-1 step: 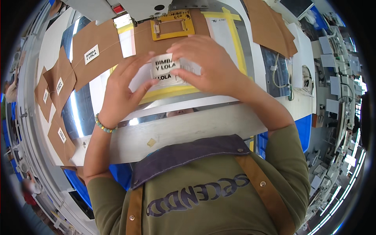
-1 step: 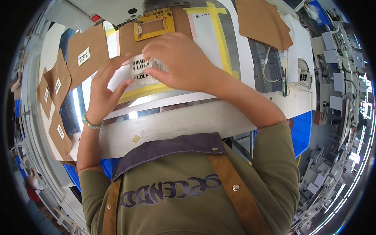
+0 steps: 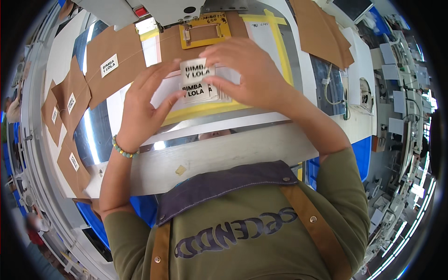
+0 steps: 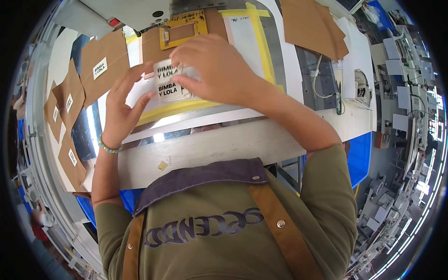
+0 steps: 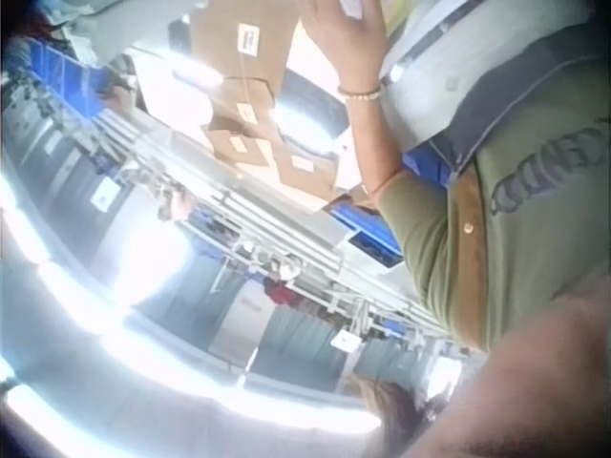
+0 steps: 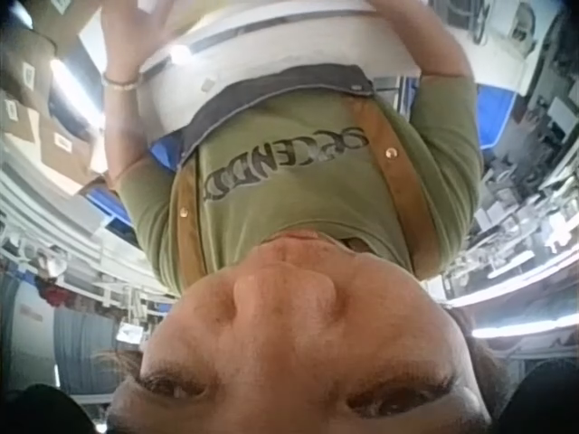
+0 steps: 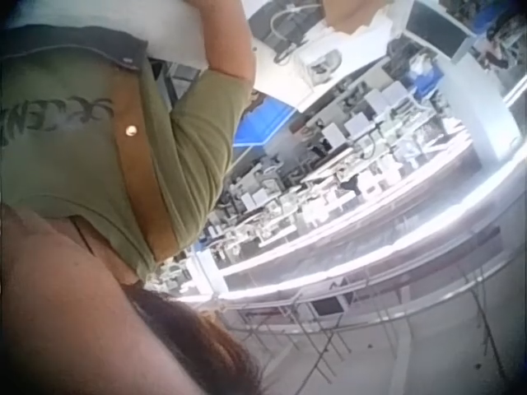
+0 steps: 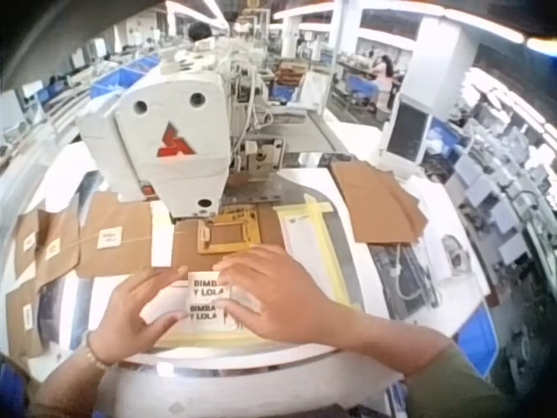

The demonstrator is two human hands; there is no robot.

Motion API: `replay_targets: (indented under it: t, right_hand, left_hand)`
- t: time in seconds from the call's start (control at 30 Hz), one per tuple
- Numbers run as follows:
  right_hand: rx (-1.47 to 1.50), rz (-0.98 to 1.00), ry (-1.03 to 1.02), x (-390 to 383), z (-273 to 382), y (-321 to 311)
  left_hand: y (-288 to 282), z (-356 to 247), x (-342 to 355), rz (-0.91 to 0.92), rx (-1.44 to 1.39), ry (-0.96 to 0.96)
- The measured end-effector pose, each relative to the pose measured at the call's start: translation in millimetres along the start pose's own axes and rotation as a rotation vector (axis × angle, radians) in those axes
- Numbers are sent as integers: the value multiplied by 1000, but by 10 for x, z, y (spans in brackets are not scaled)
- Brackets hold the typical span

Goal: Sewing brand labels onto leather pieces using an industrial sewing machine.

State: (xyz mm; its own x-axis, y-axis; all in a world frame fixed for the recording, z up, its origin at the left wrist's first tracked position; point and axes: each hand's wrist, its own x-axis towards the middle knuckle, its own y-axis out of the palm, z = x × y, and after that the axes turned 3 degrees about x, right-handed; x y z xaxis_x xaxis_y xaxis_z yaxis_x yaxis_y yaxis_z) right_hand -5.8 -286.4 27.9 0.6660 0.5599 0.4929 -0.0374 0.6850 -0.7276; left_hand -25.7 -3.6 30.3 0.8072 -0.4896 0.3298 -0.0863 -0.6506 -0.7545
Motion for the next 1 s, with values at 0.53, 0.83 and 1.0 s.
replay_targets:
  t: [0.53,0.83,1.0]
  right_hand:
    - [-267,6,-37,273,-1004,103]
    - [-419,167,-33,-46,-908,-56]
    - [-577,159,-70,30,-927,-13]
  left_hand:
    - [310,498,595,84,317,224]
    - [383,590,673,128,372,219]
    - [435,618,690,101,383,230]
